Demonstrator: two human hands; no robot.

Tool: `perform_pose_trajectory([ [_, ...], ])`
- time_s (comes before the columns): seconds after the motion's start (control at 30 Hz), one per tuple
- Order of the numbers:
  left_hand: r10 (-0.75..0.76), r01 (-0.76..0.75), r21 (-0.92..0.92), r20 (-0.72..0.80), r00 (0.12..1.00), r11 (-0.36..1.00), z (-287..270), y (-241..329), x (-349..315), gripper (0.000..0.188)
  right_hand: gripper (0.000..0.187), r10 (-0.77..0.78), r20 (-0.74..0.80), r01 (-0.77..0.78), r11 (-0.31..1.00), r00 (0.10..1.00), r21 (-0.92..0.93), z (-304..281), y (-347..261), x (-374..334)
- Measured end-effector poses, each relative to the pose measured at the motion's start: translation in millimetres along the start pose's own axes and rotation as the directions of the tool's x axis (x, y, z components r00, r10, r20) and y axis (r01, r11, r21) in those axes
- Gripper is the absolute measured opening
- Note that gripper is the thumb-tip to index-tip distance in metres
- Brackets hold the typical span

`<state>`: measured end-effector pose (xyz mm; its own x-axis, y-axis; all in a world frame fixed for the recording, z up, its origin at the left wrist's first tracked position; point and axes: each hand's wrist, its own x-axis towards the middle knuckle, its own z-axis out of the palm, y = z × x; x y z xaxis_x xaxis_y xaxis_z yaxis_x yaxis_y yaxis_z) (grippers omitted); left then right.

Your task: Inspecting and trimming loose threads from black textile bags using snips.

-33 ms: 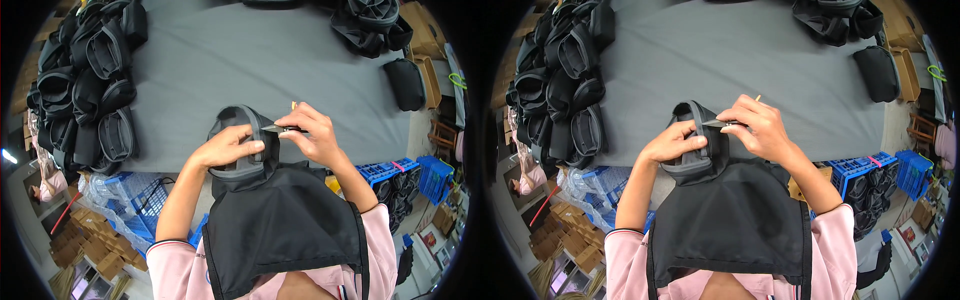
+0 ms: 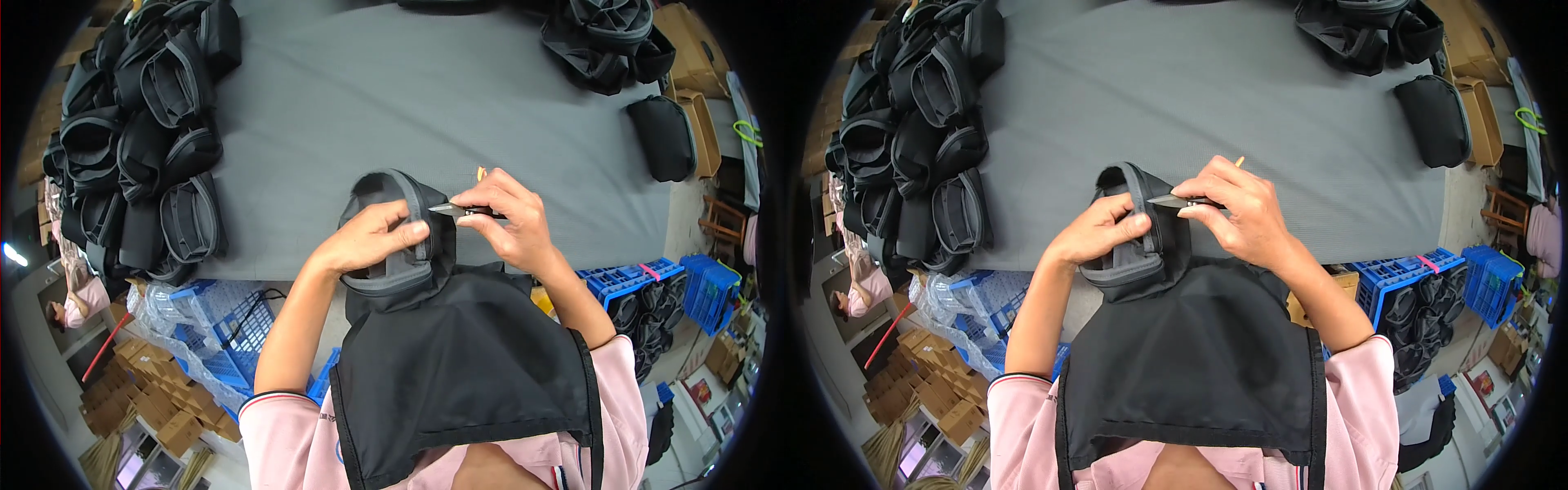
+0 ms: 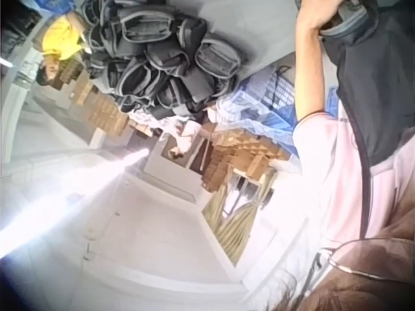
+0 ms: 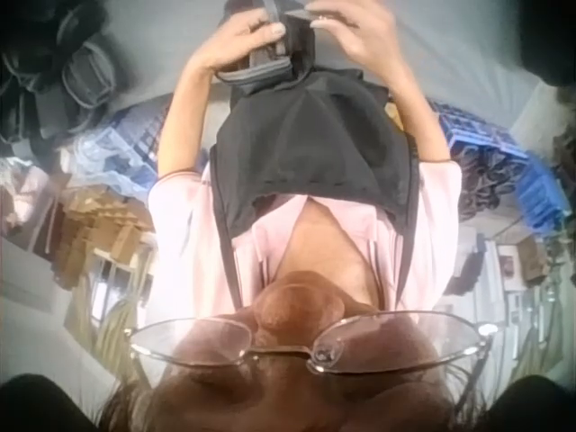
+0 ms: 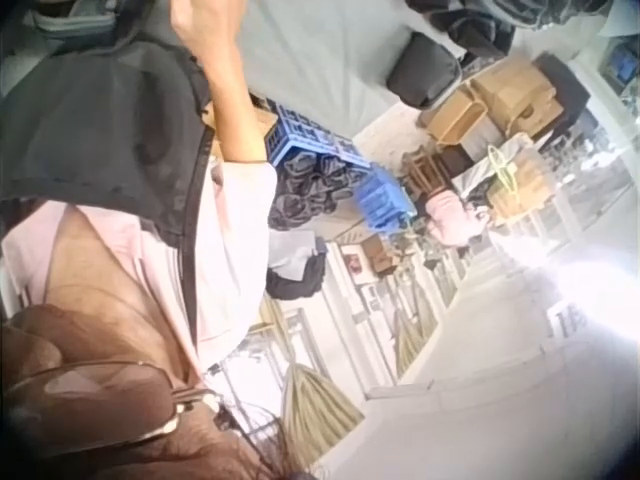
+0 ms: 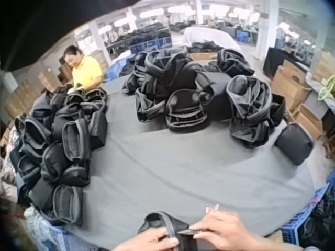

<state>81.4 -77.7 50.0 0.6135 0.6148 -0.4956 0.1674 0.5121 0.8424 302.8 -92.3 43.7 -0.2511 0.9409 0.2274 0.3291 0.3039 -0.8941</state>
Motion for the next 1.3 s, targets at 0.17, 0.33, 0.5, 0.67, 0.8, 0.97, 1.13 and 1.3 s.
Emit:
perform_pose_trajectory([
  [0.17, 0.012, -0.028, -0.104, -0.149, 0.989, 0.994, 3.6, 1.6, -2.8, 0.034, 0.019, 0.125, 0.006, -0.125, 0.992, 0.992, -0.005, 5.8, -4.6, -16.0],
  [0.33, 0.064, -0.082, -0.095, -0.178, 0.982, 0.992, 2.0, -9.6, -0.1, 0.031, 0.022, 0.128, 0.029, -0.129, 0.992, 0.991, 0.015, 10.1, -12.5, -33.3],
  [0.5, 0.084, -0.092, -0.033, -0.198, 0.977, 0.995, 8.5, -4.8, 0.6, 0.030, 0.025, 0.077, 0.072, -0.073, 0.996, 0.994, -0.057, 12.2, -16.0, -32.6],
  [0.67, 0.080, -0.082, -0.003, -0.193, 0.978, 0.997, 8.8, -7.0, 0.3, 0.031, 0.024, -0.025, 0.012, 0.026, 0.995, 1.000, -0.096, 16.6, -16.7, -33.4],
  [0.8, 0.107, -0.109, -0.001, -0.201, 0.974, 0.994, 10.8, -4.7, 1.5, 0.031, 0.024, -0.105, 0.012, 0.105, 0.976, 0.994, -0.192, 16.1, -16.5, -34.1],
  [0.97, 0.109, -0.137, -0.124, -0.210, 0.972, 0.983, 9.0, -0.3, -3.9, 0.028, 0.024, -0.193, -0.091, 0.166, 0.956, 0.977, -0.242, 14.0, -25.4, -28.7],
  [1.13, 0.147, -0.184, -0.170, -0.211, 0.966, 0.968, 13.5, 8.7, -6.6, 0.024, 0.020, -0.155, -0.050, 0.138, 0.959, 0.987, -0.246, 11.7, -32.2, -25.3],
  [1.3, 0.380, -0.296, 0.346, -0.207, 0.901, 0.890, -3.8, 10.0, -34.7, 0.041, 0.022, -0.051, -0.193, 0.038, 0.997, 0.980, -0.073, 10.8, -45.7, -23.7],
])
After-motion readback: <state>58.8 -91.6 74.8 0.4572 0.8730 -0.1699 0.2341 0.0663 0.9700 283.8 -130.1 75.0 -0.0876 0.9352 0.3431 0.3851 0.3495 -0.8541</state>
